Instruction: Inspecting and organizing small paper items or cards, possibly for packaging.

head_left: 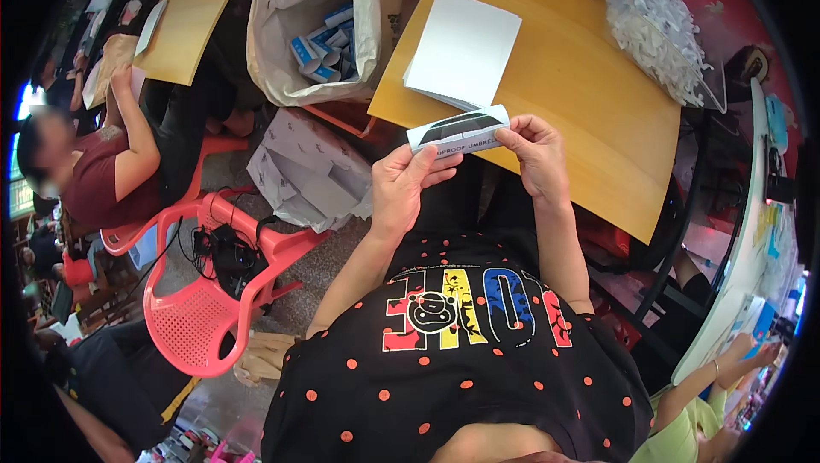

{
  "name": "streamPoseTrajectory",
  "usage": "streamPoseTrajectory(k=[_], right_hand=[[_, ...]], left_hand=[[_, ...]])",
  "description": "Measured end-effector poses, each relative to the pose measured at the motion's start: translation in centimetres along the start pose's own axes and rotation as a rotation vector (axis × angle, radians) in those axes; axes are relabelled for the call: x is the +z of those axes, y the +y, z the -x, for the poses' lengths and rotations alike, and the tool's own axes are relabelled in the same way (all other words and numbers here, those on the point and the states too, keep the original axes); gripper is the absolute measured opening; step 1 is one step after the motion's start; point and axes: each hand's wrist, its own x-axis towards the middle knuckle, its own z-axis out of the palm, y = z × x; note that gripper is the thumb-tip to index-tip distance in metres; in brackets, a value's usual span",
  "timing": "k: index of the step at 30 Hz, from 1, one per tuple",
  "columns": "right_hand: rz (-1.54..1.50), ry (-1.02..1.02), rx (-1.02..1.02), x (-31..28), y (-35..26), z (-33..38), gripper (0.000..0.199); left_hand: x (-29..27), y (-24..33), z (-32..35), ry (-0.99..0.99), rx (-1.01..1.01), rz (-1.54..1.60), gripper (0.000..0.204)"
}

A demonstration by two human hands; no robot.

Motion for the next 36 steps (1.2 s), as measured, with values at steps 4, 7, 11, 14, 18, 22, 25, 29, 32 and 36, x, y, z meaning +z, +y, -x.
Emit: streamPoseTrajectory(k=[4,7,11,14,18,22,25,29,32,36], right_hand=[[0.082,-0.044,0.104,-0.4,-0.1,0.1,0.013],[0.060,-0.104,0.190,-0.7,-0.5,0.2,0.014],[-0.037,-0.096,0.271,0.0,-0.9,0.7,0.015],[-0.091,-0.109,0.290,0.5,-0.8,1.0,0.013],[-0.110,-0.133,0.287,0.8,-0.6,1.2,0.014],[-0.102,-0.121,0.257,0.6,0.1,1.2,0.014],[-0.083,-0.105,0.208,0.7,0.2,1.2,0.014],[-0.074,-0.082,0.183,0.7,0.3,1.2,0.014],[-0.073,-0.092,0.177,0.2,0.5,1.2,0.014],[-0.063,-0.079,0.176,0.3,0.5,1.3,0.014]], left_hand=[[-0.3,-0.1,0.0,0.004,-0.010,-0.010,0.028],[-0.7,-0.4,-0.1,-0.002,-0.005,-0.008,0.028],[-0.6,-0.3,-0.1,0.020,0.011,-0.038,0.026],[-0.6,-0.3,-0.1,0.033,0.030,-0.074,0.026],[-0.6,-0.3,-0.1,0.036,0.014,-0.091,0.025],[-0.7,-0.4,-0.1,0.033,0.000,-0.090,0.024],[-0.8,-0.7,-0.2,0.007,-0.042,0.001,0.025],[-0.8,-0.6,-0.4,-0.050,-0.122,0.073,0.028],[-1.1,-0.8,-0.5,-0.084,-0.162,0.076,0.029],[-1.2,-0.9,-0.7,-0.102,-0.142,0.051,0.031]])
